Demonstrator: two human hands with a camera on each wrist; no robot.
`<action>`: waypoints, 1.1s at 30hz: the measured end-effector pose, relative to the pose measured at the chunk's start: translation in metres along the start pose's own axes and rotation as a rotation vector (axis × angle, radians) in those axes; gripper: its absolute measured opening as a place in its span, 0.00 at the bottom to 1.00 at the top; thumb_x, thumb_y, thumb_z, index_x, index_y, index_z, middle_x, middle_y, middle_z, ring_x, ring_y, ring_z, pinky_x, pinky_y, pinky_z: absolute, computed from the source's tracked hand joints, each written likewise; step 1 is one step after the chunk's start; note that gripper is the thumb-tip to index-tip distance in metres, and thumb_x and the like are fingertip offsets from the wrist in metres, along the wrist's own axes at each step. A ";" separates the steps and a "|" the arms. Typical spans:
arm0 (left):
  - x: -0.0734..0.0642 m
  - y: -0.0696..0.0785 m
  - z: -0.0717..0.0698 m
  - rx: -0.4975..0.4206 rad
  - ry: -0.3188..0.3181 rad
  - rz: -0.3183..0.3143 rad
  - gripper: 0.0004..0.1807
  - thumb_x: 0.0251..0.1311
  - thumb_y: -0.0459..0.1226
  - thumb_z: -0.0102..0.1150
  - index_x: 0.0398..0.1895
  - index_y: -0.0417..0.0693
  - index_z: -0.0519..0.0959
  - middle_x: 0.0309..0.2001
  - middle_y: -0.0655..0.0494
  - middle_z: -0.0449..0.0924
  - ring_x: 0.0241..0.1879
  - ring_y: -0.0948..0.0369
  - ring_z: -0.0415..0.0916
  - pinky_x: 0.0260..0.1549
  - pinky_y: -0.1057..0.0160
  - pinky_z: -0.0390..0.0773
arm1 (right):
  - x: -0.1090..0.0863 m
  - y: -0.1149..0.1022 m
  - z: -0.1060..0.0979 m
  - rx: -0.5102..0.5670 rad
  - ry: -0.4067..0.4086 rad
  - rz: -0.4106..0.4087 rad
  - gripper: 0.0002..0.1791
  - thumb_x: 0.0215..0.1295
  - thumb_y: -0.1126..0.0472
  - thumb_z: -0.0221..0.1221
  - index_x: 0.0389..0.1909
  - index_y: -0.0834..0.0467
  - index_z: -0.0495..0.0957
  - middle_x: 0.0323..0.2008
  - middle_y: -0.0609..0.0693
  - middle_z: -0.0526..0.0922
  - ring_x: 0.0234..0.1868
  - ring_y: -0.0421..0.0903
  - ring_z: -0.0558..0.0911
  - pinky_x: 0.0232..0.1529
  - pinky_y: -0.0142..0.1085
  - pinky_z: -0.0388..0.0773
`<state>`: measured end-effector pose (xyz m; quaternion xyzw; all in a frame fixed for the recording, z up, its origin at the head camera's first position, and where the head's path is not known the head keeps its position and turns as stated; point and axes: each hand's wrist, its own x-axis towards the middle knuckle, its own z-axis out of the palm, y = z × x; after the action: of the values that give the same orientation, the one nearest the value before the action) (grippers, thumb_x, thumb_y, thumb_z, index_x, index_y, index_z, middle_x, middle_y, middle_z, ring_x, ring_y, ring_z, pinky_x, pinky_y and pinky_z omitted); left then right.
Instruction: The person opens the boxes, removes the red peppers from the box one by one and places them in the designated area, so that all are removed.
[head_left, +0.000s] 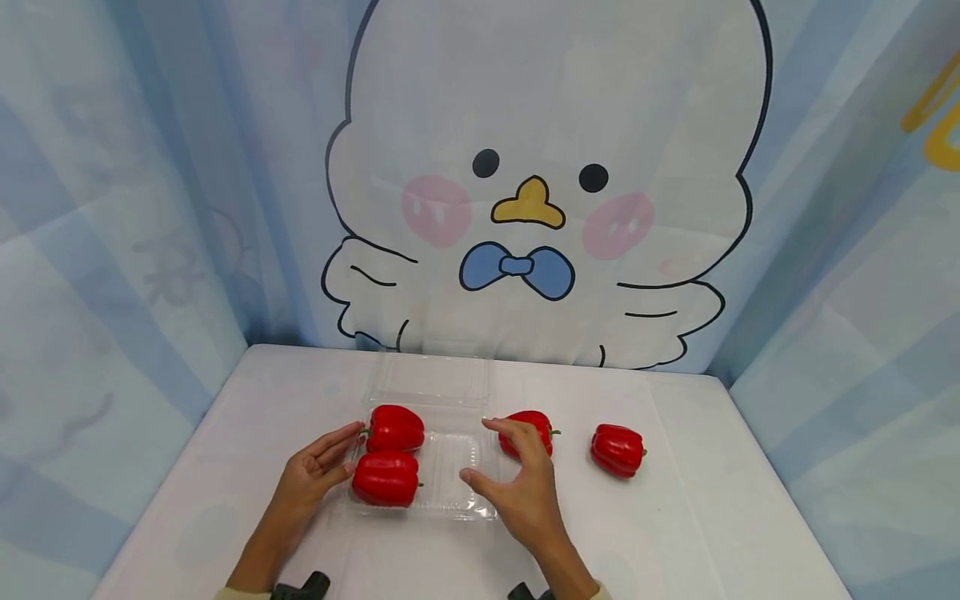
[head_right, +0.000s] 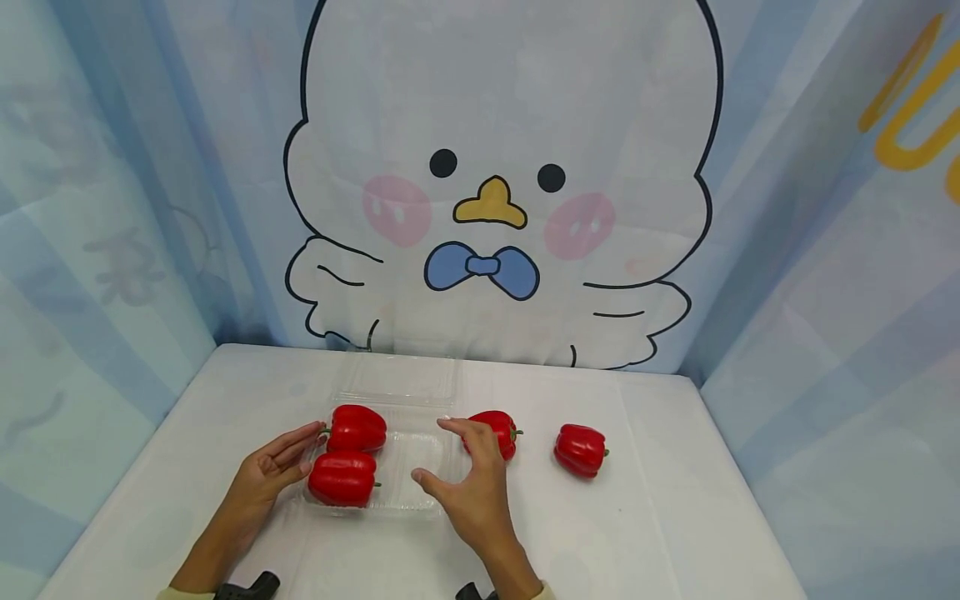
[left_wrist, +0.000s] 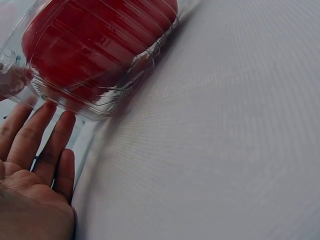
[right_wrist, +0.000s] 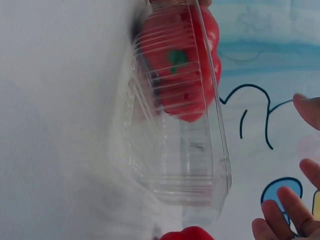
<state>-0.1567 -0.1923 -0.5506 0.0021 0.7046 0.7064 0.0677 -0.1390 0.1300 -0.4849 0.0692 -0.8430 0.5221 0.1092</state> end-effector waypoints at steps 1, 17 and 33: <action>0.000 0.000 0.000 -0.004 -0.004 -0.001 0.38 0.71 0.41 0.68 0.81 0.48 0.66 0.80 0.51 0.67 0.64 0.87 0.70 0.60 0.78 0.77 | -0.001 0.000 0.003 0.007 -0.009 0.003 0.38 0.50 0.53 0.83 0.64 0.37 0.80 0.62 0.40 0.79 0.68 0.48 0.77 0.73 0.59 0.76; 0.000 -0.003 0.001 -0.003 0.018 -0.017 0.39 0.67 0.43 0.72 0.80 0.52 0.68 0.80 0.51 0.68 0.64 0.87 0.71 0.61 0.76 0.78 | -0.009 -0.008 0.045 0.027 -0.186 0.032 0.38 0.52 0.52 0.82 0.65 0.36 0.78 0.55 0.41 0.78 0.64 0.52 0.78 0.69 0.59 0.78; -0.002 0.000 0.002 0.024 0.017 0.000 0.37 0.70 0.43 0.69 0.80 0.50 0.68 0.80 0.52 0.68 0.64 0.88 0.70 0.60 0.77 0.77 | -0.003 -0.019 0.072 -0.019 -0.337 0.059 0.35 0.54 0.49 0.81 0.63 0.40 0.80 0.55 0.50 0.77 0.64 0.52 0.78 0.60 0.48 0.85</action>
<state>-0.1548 -0.1905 -0.5501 -0.0030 0.7135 0.6980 0.0616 -0.1399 0.0573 -0.4997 0.1301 -0.8559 0.4982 -0.0486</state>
